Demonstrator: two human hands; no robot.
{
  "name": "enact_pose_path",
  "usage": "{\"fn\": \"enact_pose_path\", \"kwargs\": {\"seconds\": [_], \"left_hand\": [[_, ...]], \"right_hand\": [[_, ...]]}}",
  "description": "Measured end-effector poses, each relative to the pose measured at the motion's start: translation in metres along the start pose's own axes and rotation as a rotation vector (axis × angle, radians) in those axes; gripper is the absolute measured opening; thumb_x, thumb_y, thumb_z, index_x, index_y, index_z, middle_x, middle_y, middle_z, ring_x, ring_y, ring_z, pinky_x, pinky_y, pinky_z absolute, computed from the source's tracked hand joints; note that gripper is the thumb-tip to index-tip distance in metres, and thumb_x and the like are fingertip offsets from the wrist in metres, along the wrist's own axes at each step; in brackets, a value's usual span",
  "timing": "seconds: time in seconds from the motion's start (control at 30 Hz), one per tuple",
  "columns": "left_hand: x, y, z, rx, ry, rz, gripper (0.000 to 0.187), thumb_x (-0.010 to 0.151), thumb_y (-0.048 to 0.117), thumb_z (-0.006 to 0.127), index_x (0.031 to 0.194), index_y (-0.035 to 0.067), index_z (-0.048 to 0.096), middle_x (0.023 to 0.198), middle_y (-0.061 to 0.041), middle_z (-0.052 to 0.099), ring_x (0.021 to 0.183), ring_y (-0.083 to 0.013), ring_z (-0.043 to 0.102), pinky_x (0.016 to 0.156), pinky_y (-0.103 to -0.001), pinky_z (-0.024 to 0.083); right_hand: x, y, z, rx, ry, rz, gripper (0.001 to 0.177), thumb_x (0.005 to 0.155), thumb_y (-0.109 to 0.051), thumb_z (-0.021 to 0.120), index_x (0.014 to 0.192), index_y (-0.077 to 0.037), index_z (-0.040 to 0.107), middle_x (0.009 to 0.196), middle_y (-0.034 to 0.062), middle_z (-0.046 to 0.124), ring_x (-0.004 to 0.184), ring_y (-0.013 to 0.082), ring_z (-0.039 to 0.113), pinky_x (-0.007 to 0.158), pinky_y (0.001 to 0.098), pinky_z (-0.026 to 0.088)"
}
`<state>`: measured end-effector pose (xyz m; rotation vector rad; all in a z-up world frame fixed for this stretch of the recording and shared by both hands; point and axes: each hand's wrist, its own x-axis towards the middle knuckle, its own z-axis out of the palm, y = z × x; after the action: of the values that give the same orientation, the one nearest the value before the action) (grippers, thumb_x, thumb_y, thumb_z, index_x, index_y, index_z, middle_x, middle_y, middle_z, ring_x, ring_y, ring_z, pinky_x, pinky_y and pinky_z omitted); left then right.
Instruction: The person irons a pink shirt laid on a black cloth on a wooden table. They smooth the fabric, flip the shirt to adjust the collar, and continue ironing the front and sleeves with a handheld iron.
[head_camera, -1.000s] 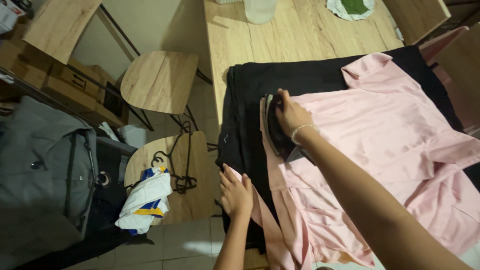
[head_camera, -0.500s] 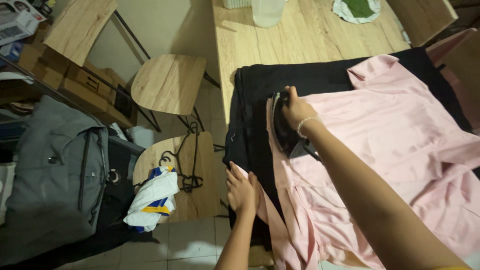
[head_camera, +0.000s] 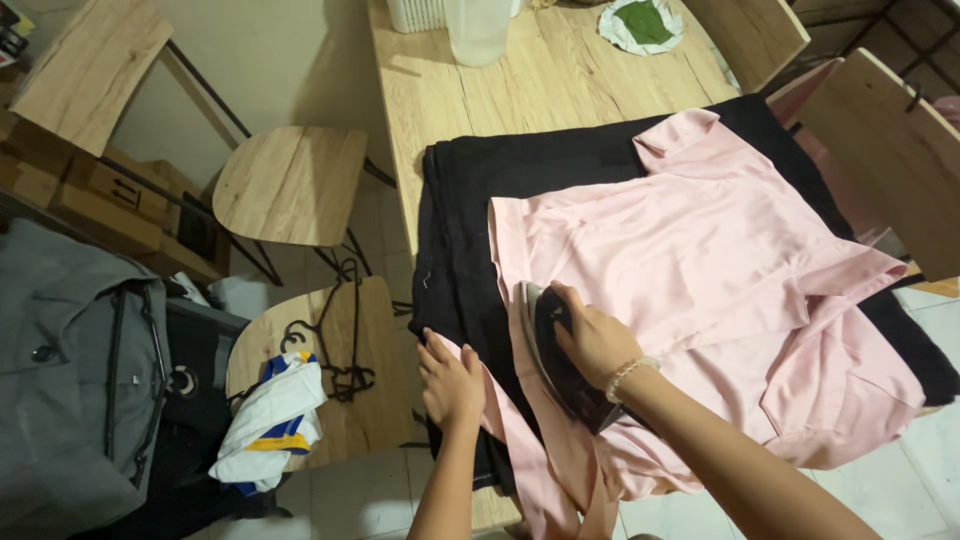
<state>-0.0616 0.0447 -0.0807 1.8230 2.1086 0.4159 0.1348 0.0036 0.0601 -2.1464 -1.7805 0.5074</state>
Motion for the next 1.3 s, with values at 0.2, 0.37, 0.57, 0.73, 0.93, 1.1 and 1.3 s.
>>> {"fn": "enact_pose_path", "kwargs": {"seconds": [0.2,0.37,0.57,0.73,0.93,1.1,1.3], "left_hand": [[0.0,-0.001,0.0,0.006,-0.001,0.012,0.077,0.097,0.044,0.051,0.157,0.002,0.025,0.154,-0.026,0.04,0.132,-0.0392,0.052,0.09,-0.043,0.056],[0.0,0.001,-0.001,0.01,0.029,0.009,0.077,0.096,0.044,0.053,0.156,0.003,0.028,0.152,-0.025,0.041,0.131,-0.0389,0.053,0.094,-0.043,0.055],[-0.002,0.002,-0.004,-0.011,0.017,0.004,0.076,0.096,0.043,0.054,0.155,0.002,0.028,0.153,-0.025,0.042,0.13,-0.0387,0.054,0.093,-0.043,0.055],[0.0,0.004,-0.006,-0.035,0.011,0.002,0.079,0.094,0.043,0.056,0.155,0.001,0.027,0.152,-0.026,0.041,0.129,-0.0408,0.053,0.092,-0.044,0.054],[0.001,0.006,-0.008,-0.019,-0.011,0.001,0.08,0.094,0.043,0.056,0.156,0.001,0.027,0.152,-0.027,0.041,0.128,-0.0411,0.054,0.093,-0.044,0.054],[0.001,0.006,-0.01,0.021,0.013,0.018,0.077,0.096,0.043,0.056,0.155,0.002,0.029,0.152,-0.028,0.042,0.126,-0.0413,0.056,0.094,-0.044,0.055],[0.0,0.003,-0.008,-0.08,0.051,0.064,0.073,0.095,0.039,0.054,0.153,0.0,0.034,0.157,-0.024,0.036,0.142,-0.0399,0.041,0.105,-0.045,0.047]], "right_hand": [[0.038,-0.003,0.006,-0.036,0.002,0.079,0.056,0.096,-0.032,0.056,0.148,-0.022,0.038,0.096,0.0262,0.071,0.086,0.0463,0.069,0.077,0.0533,0.055],[0.101,0.0,0.013,0.002,0.042,0.065,0.047,0.1,-0.034,0.051,0.143,-0.019,0.043,0.101,0.0287,0.071,0.091,0.0483,0.069,0.081,0.0567,0.053],[0.167,0.001,0.011,0.028,0.123,0.08,0.052,0.099,-0.03,0.051,0.148,-0.017,0.04,0.102,0.0313,0.069,0.093,0.0517,0.067,0.082,0.0593,0.051],[0.209,0.008,0.009,0.031,0.116,0.092,0.055,0.096,-0.028,0.054,0.147,-0.016,0.038,0.102,0.032,0.07,0.095,0.052,0.066,0.085,0.0584,0.05],[0.21,0.016,0.01,0.034,0.076,0.094,0.055,0.097,-0.03,0.058,0.146,-0.015,0.037,0.103,0.0322,0.07,0.098,0.0524,0.066,0.087,0.0577,0.05],[0.167,0.023,0.016,0.034,0.056,0.059,0.057,0.097,-0.03,0.058,0.147,-0.016,0.035,0.104,0.0331,0.069,0.098,0.0536,0.065,0.087,0.0574,0.05],[0.062,0.011,0.007,0.099,0.0,0.02,0.055,0.095,-0.03,0.059,0.144,-0.017,0.037,0.101,0.0295,0.071,0.094,0.05,0.068,0.085,0.0549,0.052]]}}
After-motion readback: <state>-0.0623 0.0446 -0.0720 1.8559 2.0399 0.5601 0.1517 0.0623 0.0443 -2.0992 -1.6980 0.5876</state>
